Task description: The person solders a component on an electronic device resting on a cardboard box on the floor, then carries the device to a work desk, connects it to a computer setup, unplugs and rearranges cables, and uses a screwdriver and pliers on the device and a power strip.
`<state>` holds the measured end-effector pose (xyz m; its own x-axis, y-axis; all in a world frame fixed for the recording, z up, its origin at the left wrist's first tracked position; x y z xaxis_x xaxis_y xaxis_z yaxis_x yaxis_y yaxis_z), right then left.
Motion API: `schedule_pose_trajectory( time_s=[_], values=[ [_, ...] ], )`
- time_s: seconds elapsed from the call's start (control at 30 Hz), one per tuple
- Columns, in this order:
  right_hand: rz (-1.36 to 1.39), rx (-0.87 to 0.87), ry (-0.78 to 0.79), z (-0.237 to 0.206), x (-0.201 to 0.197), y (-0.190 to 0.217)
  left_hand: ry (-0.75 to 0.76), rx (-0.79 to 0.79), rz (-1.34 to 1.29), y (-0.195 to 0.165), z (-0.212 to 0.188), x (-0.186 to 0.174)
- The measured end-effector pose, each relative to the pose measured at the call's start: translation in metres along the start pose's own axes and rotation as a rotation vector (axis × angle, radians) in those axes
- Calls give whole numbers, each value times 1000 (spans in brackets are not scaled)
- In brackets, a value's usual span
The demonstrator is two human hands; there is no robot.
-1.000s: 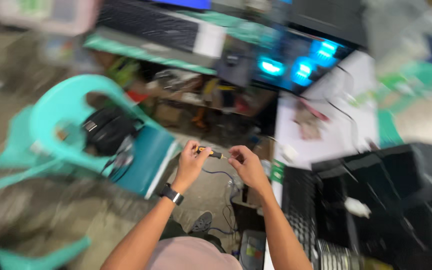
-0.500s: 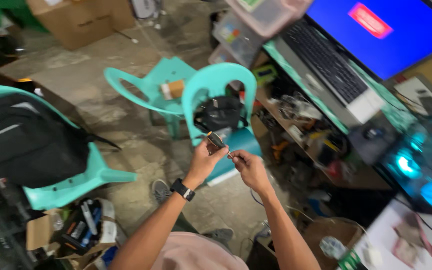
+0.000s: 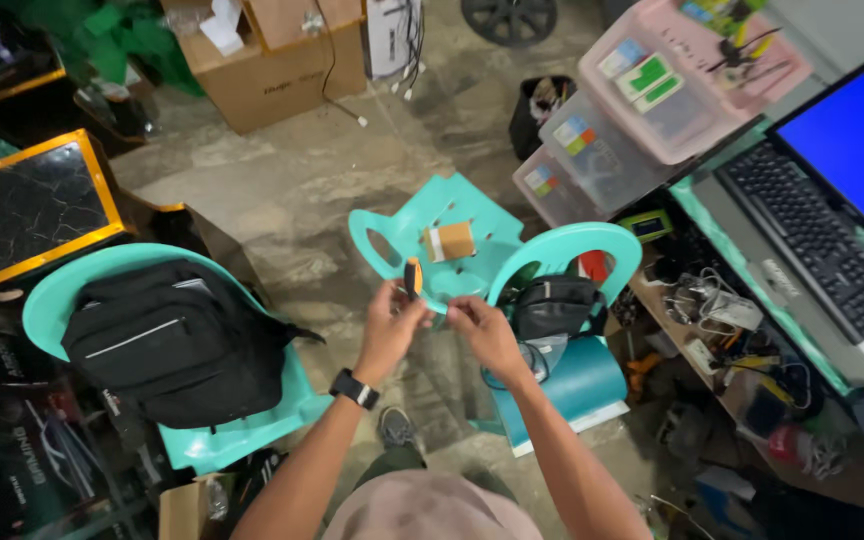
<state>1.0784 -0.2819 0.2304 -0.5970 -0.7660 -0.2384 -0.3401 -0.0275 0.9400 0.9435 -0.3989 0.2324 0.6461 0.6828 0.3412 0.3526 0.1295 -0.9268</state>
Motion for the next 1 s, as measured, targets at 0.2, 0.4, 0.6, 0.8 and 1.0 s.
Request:
schedule_pose_trajectory(
  time_s=[0.2, 0.4, 0.6, 0.8, 1.0],
  values=[
    [117, 151, 81, 109, 38, -43, -111, 230, 419, -29, 62, -61],
    [-50, 328, 17, 215, 56, -101, -177, 73, 549, 5, 119, -100],
    [248, 544, 107, 300, 103, -135, -223, -151, 474, 32, 183, -139],
    [31, 738, 94, 348, 120, -166, -261, -311, 283, 77, 253, -150],
    [-458, 341, 17, 396, 108, -183, -205, -380, 33, 126, 299, -123]
  ],
)
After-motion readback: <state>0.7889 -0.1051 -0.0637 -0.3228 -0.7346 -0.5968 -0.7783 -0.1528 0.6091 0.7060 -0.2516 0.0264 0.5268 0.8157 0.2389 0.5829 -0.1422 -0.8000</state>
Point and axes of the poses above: each hand's wrist, its own z-axis towards the middle knuckle, its own x-axis out of the palm, y = z × x, the point moved 9 cm from there along z, towards the middle knuckle, and after that the axes turned 4 degrees about x, right-handed, at the moved point
